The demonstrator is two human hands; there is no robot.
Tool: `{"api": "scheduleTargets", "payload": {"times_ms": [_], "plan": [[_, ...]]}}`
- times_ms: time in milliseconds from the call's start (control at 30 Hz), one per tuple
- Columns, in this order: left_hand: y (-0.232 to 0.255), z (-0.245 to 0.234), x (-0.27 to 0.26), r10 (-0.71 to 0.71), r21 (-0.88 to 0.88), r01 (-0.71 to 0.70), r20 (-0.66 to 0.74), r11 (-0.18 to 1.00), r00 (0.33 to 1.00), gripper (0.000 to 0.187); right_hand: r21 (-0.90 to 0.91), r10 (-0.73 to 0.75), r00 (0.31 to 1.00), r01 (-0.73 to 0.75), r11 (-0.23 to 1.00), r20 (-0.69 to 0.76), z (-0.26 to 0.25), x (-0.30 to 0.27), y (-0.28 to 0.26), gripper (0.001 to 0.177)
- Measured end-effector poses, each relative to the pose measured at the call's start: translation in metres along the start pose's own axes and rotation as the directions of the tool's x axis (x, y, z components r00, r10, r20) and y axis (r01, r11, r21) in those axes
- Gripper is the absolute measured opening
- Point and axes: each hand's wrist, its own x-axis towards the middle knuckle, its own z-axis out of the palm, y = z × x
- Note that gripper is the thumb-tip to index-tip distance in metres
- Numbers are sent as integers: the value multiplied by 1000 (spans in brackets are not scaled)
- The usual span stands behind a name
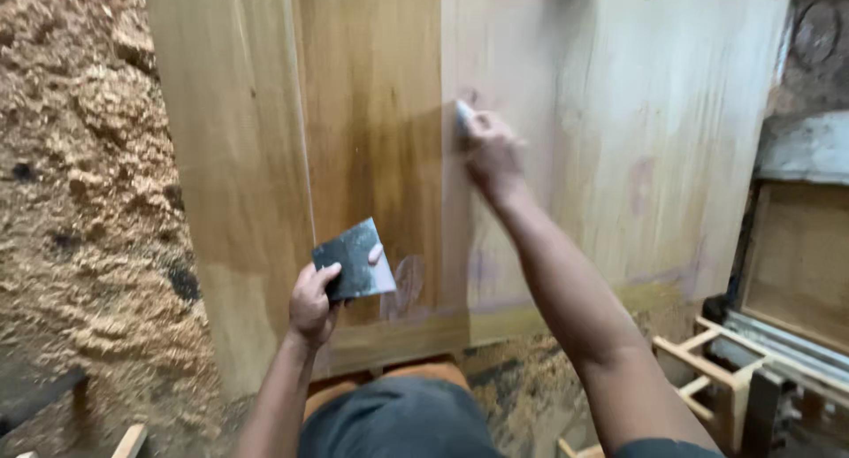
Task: The person applies wood filler to a large wooden panel by hand and using a putty knife, spreading the material into gaps across the surface.
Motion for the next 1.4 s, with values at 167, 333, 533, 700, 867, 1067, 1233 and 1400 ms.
{"api": "scheduleTargets", "payload": {"times_ms": [167,333,533,700,867,1067,1233,1400], "plan": [[10,-7,-13,2,-16,-2,4,1000,1000,18,155,-38,982,9,988,185,-5,-58,-56,28],[20,-15,-18,-2,-13,2,3,1000,1000,18,58,-177,983,180,982,-55,21,-101,-88,51],[22,-23,-27,-9,-19,9,20,1000,1000,19,74,-150,987,145,987,63,17,-126,-89,49],[19,-42,-33,-39,-4,39,67,999,997,19,155,250,965,-260,953,81,-2,-90,-87,32],[21,-59,-38,16,18,-18,63,1000,998,17,184,105,993,-95,978,-47,23,-79,-144,46],[36,-74,-40,4,21,-6,55,1000,998,15,523,97,985,-159,837,144,-30,-97,-156,33],[45,-69,-35,-11,78,-4,191,997,982,16,877,339,912,-345,335,229,-42,-202,-188,34],[18,-27,-56,-69,182,31,207,983,976,16,836,414,901,-127,534,-128,-61,-279,-236,33]]}}
